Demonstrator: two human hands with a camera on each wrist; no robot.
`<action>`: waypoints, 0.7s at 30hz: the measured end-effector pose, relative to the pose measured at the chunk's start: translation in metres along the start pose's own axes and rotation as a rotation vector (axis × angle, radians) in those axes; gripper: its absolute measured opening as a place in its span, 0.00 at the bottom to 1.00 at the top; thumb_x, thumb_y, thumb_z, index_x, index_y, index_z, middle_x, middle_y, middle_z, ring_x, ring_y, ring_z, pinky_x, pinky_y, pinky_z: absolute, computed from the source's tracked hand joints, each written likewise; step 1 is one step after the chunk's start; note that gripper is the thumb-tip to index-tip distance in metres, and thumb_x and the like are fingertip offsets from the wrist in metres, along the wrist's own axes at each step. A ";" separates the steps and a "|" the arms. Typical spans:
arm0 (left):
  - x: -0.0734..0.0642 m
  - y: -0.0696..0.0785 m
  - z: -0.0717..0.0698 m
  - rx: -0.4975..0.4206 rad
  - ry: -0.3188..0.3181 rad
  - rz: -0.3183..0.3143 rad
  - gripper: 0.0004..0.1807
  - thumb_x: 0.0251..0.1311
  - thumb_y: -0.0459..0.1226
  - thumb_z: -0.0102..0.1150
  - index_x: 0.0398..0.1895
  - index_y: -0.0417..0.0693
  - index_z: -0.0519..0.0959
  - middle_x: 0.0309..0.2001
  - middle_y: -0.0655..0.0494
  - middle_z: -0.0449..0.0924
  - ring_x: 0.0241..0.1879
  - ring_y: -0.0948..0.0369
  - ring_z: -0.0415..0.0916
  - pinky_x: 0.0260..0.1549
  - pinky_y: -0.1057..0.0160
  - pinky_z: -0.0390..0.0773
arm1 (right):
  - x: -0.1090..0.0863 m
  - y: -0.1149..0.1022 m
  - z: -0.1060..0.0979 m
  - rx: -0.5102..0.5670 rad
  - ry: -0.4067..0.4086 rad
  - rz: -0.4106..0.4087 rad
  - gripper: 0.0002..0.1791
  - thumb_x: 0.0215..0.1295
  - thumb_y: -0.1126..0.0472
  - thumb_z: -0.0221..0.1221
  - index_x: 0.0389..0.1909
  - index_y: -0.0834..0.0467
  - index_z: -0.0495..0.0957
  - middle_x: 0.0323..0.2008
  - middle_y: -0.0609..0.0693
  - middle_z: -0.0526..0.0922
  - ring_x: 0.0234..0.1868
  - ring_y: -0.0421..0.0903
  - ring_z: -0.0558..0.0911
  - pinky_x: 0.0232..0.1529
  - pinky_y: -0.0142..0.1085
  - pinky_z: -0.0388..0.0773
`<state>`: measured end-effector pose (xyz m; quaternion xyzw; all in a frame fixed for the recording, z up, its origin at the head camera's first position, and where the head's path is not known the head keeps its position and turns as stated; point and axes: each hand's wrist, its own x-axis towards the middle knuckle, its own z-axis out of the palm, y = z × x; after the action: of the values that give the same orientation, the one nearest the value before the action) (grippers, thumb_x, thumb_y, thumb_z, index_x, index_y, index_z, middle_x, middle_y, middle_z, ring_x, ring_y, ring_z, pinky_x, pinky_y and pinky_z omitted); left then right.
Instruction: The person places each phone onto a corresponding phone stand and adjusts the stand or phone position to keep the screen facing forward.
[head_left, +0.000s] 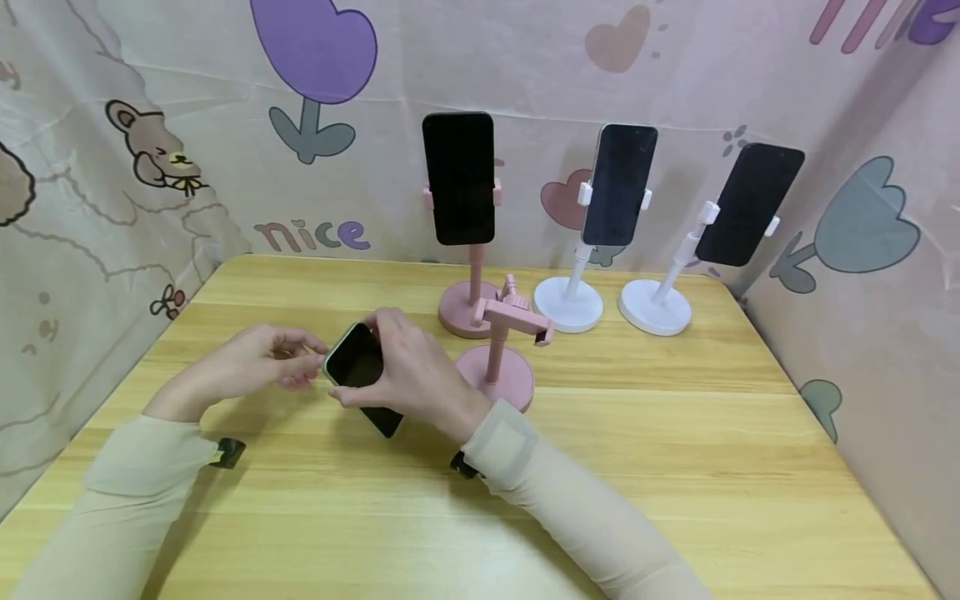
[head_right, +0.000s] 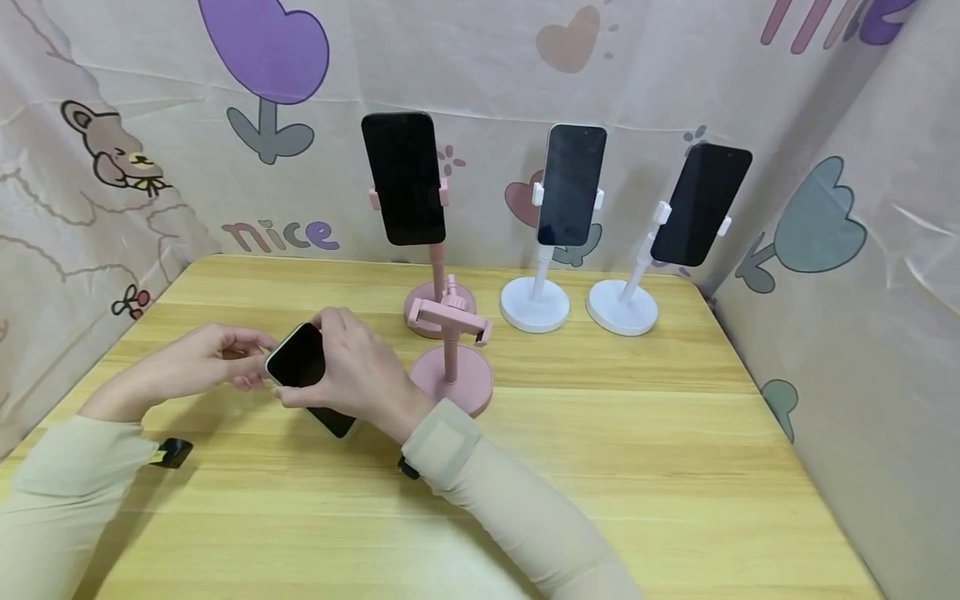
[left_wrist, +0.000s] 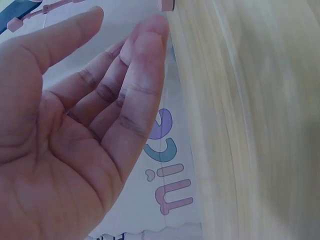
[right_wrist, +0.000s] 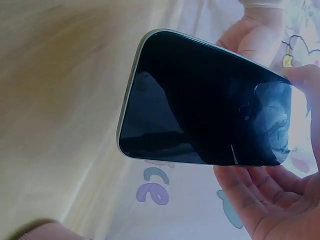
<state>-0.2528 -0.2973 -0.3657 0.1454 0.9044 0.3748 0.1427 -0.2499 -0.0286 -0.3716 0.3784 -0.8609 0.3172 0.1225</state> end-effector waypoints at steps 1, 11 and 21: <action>0.000 0.001 0.000 0.002 0.000 0.001 0.16 0.77 0.36 0.61 0.61 0.35 0.81 0.38 0.50 0.89 0.34 0.61 0.85 0.35 0.63 0.87 | 0.000 0.000 -0.002 0.004 0.009 -0.012 0.42 0.53 0.39 0.80 0.59 0.59 0.72 0.47 0.49 0.81 0.42 0.38 0.78 0.44 0.17 0.76; 0.005 0.009 0.003 0.029 0.012 0.051 0.12 0.76 0.32 0.59 0.57 0.41 0.84 0.35 0.53 0.90 0.34 0.57 0.86 0.36 0.60 0.88 | -0.006 -0.012 -0.022 0.128 0.083 -0.068 0.42 0.49 0.45 0.83 0.57 0.60 0.73 0.45 0.52 0.79 0.44 0.45 0.79 0.43 0.21 0.75; 0.010 0.019 0.007 0.085 0.037 0.077 0.09 0.75 0.34 0.62 0.52 0.50 0.87 0.36 0.59 0.89 0.34 0.64 0.82 0.36 0.65 0.81 | -0.017 -0.030 -0.048 0.147 0.204 -0.176 0.42 0.43 0.45 0.85 0.51 0.59 0.73 0.44 0.49 0.79 0.42 0.38 0.82 0.47 0.18 0.80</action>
<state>-0.2566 -0.2765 -0.3579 0.1791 0.9157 0.3439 0.1052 -0.2180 -0.0035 -0.3283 0.4262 -0.7820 0.4040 0.2086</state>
